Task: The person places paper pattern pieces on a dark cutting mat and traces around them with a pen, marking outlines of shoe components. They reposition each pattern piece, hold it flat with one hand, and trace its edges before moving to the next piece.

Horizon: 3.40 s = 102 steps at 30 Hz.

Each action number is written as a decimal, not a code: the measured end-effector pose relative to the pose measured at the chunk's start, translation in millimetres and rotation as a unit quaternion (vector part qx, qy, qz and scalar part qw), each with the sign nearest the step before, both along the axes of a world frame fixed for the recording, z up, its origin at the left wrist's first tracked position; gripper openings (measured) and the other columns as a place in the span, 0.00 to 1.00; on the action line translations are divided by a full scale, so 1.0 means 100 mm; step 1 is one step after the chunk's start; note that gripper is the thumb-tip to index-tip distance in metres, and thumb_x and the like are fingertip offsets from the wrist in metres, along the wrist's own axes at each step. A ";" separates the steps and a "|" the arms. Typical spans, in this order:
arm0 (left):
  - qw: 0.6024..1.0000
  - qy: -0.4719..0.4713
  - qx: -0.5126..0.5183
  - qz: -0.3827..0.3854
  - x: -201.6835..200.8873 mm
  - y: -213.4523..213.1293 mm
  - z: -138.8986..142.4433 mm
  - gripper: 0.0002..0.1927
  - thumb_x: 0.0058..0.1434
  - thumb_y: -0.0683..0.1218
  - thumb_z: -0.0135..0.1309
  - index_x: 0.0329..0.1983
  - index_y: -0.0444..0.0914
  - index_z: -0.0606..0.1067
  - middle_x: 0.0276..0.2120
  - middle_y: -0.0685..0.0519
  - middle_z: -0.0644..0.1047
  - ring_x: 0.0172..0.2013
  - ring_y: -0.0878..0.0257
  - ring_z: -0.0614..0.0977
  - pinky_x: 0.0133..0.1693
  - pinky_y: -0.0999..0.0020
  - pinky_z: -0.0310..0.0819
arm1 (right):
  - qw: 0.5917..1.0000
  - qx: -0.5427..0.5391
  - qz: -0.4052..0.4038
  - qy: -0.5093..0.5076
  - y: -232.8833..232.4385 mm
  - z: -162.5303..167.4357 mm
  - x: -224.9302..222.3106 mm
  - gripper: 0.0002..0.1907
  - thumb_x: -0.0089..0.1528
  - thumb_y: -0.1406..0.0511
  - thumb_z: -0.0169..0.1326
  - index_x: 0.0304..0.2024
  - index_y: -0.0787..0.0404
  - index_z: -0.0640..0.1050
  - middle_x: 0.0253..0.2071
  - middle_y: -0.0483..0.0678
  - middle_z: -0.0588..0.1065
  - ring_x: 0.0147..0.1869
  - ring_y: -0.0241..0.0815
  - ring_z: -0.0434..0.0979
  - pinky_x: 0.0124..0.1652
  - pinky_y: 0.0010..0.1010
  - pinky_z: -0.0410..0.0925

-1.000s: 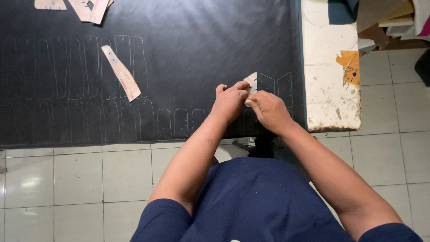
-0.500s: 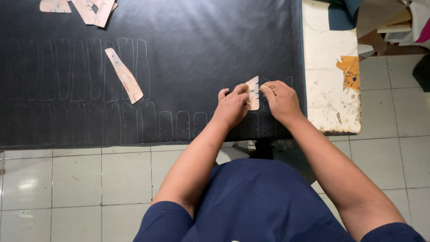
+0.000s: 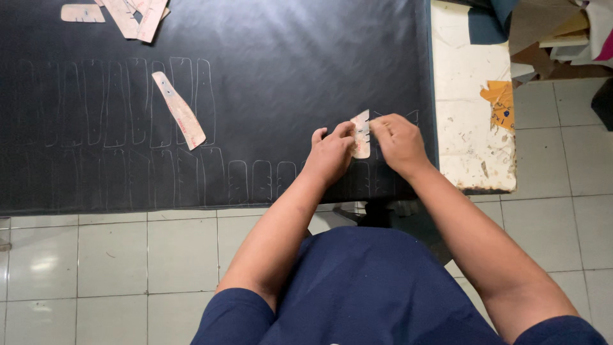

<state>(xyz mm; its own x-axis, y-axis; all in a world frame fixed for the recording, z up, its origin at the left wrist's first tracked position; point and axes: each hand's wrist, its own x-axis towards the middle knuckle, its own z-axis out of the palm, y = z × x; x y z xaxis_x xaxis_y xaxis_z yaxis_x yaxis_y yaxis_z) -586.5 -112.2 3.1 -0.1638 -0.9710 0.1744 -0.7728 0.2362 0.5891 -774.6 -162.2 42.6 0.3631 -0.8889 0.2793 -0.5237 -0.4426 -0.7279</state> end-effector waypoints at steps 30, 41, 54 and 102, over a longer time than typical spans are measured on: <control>0.988 -0.011 0.013 0.151 0.41 0.36 0.06 0.24 0.59 0.54 0.62 0.60 0.54 0.77 0.72 0.46 0.61 0.74 0.46 0.55 0.69 0.45 0.43 | 0.966 0.186 0.058 0.172 0.26 -0.31 0.15 0.28 0.60 0.65 0.54 0.64 0.42 0.75 0.51 0.49 0.67 0.50 0.46 0.74 0.52 0.36 0.69; 0.987 -0.012 0.024 0.158 0.40 0.34 0.02 0.24 0.60 0.55 0.61 0.61 0.55 0.77 0.73 0.48 0.60 0.74 0.48 0.54 0.69 0.46 0.41 | 0.957 0.199 0.065 0.202 0.26 -0.29 0.15 0.32 0.60 0.64 0.55 0.68 0.40 0.71 0.55 0.50 0.66 0.54 0.48 0.74 0.54 0.37 0.69; 0.987 -0.013 0.034 0.158 0.40 0.34 0.05 0.25 0.59 0.56 0.61 0.62 0.56 0.76 0.73 0.49 0.59 0.74 0.49 0.54 0.69 0.47 0.41 | 0.961 0.184 0.072 0.191 0.30 -0.26 0.15 0.33 0.60 0.63 0.58 0.68 0.40 0.70 0.55 0.50 0.65 0.54 0.47 0.74 0.53 0.37 0.69; 0.986 -0.046 0.024 0.157 0.38 0.34 0.03 0.25 0.61 0.57 0.59 0.63 0.57 0.75 0.73 0.50 0.59 0.74 0.48 0.54 0.70 0.47 0.42 | 0.950 0.190 0.072 0.236 0.31 -0.16 0.20 0.33 0.60 0.62 0.58 0.69 0.42 0.69 0.56 0.50 0.64 0.54 0.48 0.75 0.53 0.38 0.69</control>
<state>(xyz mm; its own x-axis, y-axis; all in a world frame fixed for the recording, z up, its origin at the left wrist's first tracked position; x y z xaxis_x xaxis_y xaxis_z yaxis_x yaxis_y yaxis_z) -548.8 -78.2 6.4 0.1334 -0.9832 0.1248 -0.8544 -0.0502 0.5172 -754.9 -130.9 26.5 0.4932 -0.8249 -0.2763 -0.7859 -0.2864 -0.5480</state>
